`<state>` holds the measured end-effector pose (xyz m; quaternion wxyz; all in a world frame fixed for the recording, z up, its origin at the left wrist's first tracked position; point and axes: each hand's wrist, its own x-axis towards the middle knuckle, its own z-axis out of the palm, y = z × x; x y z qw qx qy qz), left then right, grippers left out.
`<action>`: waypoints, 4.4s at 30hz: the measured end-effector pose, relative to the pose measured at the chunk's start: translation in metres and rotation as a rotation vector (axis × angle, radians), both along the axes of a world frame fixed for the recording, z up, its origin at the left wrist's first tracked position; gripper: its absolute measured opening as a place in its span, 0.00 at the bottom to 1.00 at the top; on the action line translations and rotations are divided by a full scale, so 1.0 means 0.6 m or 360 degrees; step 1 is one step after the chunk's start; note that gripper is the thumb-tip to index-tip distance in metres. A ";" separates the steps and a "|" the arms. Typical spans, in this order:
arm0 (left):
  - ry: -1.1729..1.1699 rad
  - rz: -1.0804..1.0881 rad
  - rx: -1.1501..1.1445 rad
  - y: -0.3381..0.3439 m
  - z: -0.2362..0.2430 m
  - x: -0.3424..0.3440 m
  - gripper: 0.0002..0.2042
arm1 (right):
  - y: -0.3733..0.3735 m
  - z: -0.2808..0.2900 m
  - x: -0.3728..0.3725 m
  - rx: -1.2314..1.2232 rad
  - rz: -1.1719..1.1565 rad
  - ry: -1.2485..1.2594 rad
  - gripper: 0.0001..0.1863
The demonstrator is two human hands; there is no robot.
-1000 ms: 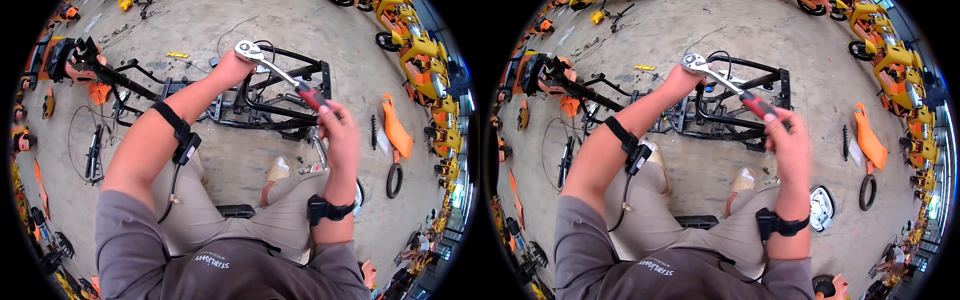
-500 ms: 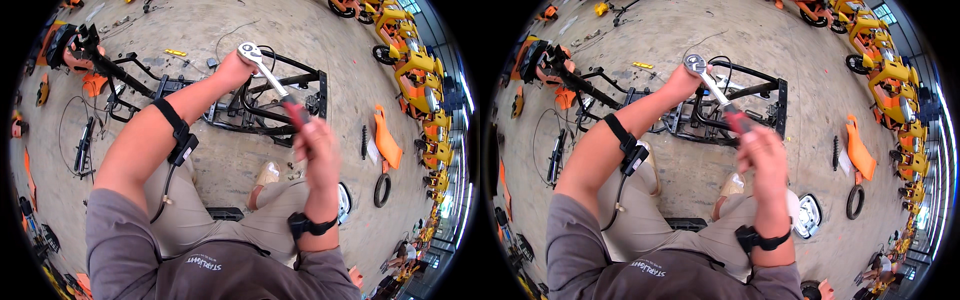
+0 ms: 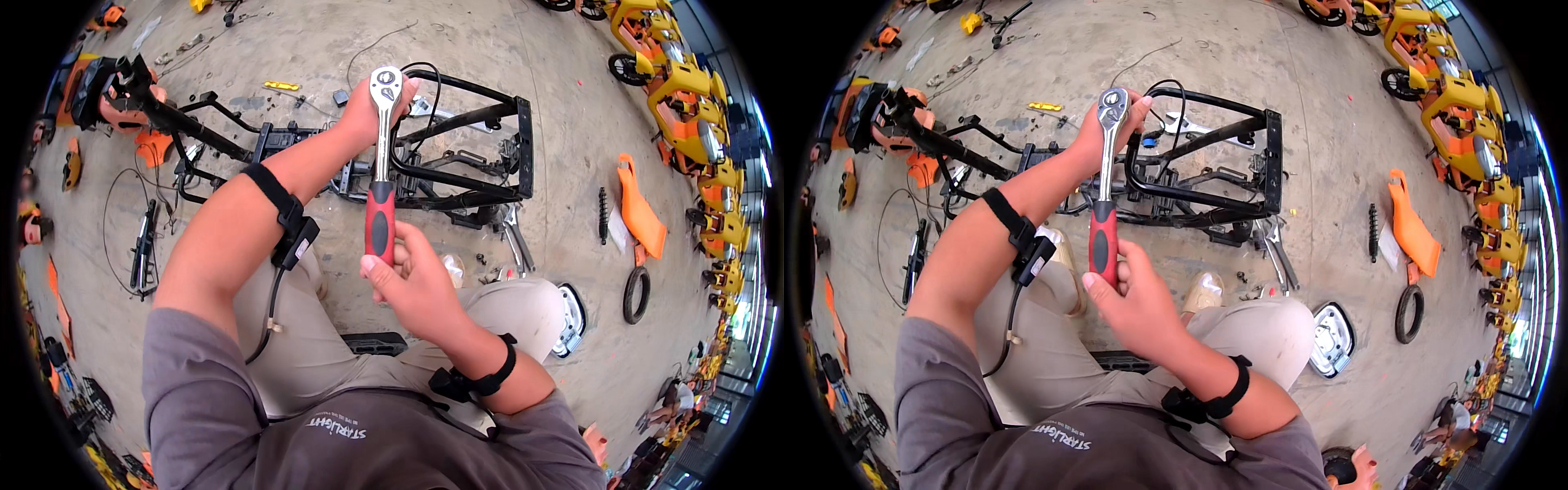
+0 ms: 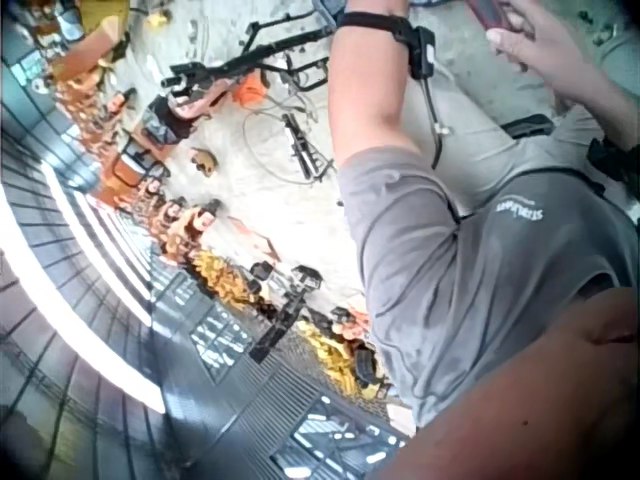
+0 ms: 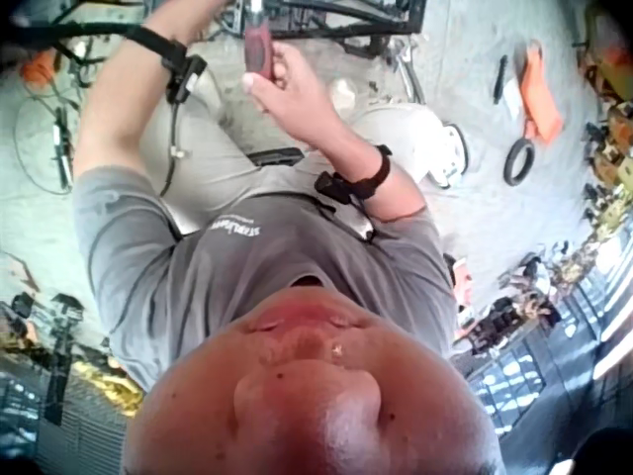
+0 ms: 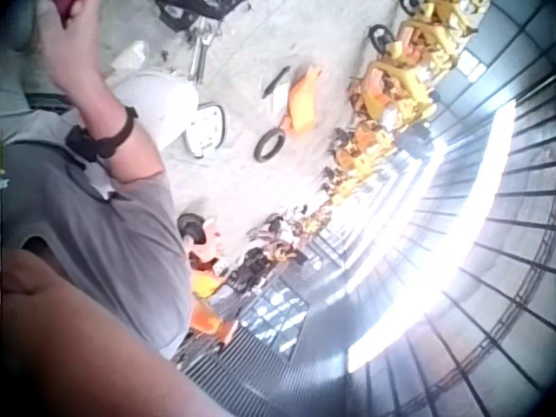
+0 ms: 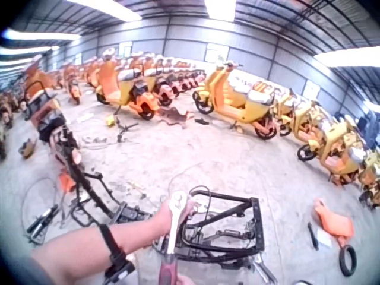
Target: The person uses a ratchet to tighten bolts on a motorcycle frame on the floor.
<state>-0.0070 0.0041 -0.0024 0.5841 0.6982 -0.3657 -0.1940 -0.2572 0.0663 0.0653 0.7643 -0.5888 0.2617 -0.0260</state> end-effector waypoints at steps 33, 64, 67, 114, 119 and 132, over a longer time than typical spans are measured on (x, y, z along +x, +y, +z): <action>0.0227 -0.0011 0.0172 -0.011 -0.005 0.012 0.14 | -0.170 0.054 -0.021 -0.0532 -0.0751 -0.0016 0.17; 0.0008 0.0049 0.0114 0.002 -0.001 0.007 0.17 | -0.047 0.009 0.010 -0.0562 -0.0217 -0.0085 0.30; 0.0151 0.0089 0.0176 -0.008 -0.008 0.018 0.15 | -0.142 0.040 0.002 -0.0872 -0.0596 -0.0219 0.19; 0.0026 -0.0041 0.0262 -0.001 0.025 0.014 0.14 | -0.177 0.064 -0.030 -0.0756 -0.0626 0.0031 0.17; -0.0110 -0.0034 0.0228 -0.004 0.031 -0.015 0.17 | -0.034 0.019 -0.020 -0.0628 -0.0208 -0.0060 0.25; 0.0177 -0.0060 0.0222 -0.010 0.005 0.014 0.11 | -0.194 0.057 -0.040 -0.0880 -0.0764 0.0097 0.17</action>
